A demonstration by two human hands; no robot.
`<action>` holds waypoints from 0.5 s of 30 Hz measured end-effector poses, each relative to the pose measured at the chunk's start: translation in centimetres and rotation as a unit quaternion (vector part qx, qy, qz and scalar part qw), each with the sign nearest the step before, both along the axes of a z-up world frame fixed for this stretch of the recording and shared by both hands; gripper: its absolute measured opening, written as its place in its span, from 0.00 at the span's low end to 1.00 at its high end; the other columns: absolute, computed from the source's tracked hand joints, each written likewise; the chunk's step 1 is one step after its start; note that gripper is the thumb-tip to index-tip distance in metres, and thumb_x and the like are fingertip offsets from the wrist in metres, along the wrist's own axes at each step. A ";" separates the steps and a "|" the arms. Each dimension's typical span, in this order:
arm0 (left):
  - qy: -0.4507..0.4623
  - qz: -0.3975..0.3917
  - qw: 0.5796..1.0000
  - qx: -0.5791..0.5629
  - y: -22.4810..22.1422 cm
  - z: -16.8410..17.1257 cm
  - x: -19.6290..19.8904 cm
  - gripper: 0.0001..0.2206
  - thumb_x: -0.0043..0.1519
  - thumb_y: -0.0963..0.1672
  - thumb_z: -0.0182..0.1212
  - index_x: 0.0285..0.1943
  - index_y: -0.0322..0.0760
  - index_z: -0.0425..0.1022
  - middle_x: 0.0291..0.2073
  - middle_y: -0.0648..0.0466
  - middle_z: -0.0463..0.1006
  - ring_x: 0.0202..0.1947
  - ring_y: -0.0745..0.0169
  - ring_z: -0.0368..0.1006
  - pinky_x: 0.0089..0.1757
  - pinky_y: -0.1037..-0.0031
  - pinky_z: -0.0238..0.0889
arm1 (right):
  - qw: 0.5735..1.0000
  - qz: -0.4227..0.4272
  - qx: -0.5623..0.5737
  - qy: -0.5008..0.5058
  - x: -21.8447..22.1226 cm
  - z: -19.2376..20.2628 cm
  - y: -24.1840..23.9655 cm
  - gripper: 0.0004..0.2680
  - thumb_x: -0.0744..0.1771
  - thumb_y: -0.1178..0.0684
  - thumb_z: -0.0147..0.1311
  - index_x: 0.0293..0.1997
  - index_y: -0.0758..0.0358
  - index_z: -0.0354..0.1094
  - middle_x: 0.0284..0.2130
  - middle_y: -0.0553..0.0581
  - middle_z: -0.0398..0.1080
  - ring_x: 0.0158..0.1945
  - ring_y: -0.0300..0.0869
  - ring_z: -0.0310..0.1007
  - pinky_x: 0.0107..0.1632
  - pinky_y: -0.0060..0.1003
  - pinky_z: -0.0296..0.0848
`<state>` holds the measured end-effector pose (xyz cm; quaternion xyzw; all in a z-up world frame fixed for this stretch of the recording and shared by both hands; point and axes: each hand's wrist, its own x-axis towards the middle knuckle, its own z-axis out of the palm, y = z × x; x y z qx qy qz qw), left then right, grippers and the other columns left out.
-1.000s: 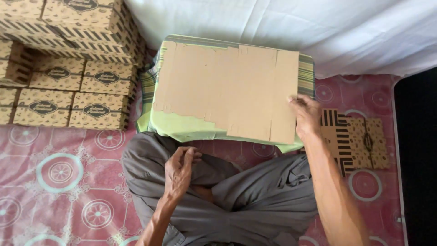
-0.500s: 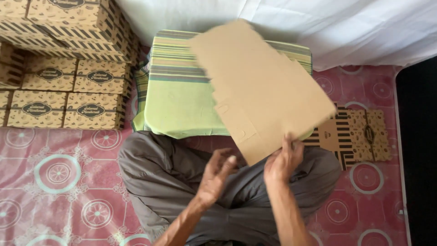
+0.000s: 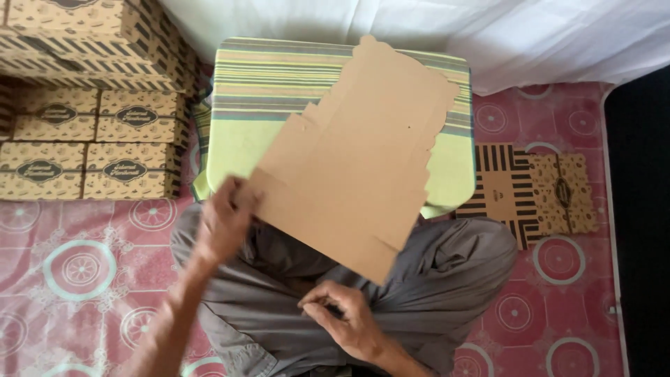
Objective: Folding and assembling flat cardboard templates into three-dimensional packaging boxes.
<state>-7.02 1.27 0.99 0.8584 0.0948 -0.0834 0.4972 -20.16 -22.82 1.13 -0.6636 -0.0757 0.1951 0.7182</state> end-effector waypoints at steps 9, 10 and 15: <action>-0.091 -0.223 0.951 0.195 4.9 4.5 17.7 0.10 0.68 0.44 0.58 0.51 0.29 0.75 0.39 0.40 0.81 0.27 0.51 0.75 0.28 0.62 0.70 | 0.906 -0.075 -0.243 -0.339 13.6 1.3 -6.4 0.14 0.71 0.41 0.42 0.44 0.61 0.68 0.44 0.60 0.76 0.48 0.49 0.76 0.53 0.46 0.77; -0.095 -0.220 0.951 0.195 4.0 5.7 18.5 0.10 0.68 0.44 0.58 0.51 0.29 0.75 0.39 0.40 0.81 0.27 0.51 0.75 0.28 0.62 0.70 | 0.904 -0.073 -0.243 -0.344 16.1 1.7 -7.3 0.14 0.71 0.41 0.42 0.44 0.61 0.68 0.44 0.60 0.76 0.48 0.49 0.76 0.53 0.46 0.77; -0.116 -0.287 0.932 0.188 -0.4 8.4 21.7 0.05 0.66 0.41 0.57 0.46 0.34 0.77 0.41 0.48 0.83 0.32 0.50 0.77 0.34 0.58 0.68 | 0.787 -0.042 -0.389 -0.477 28.0 3.2 -9.9 0.14 0.65 0.55 0.62 0.53 0.66 0.63 0.53 0.67 0.64 0.60 0.59 0.64 0.61 0.56 0.68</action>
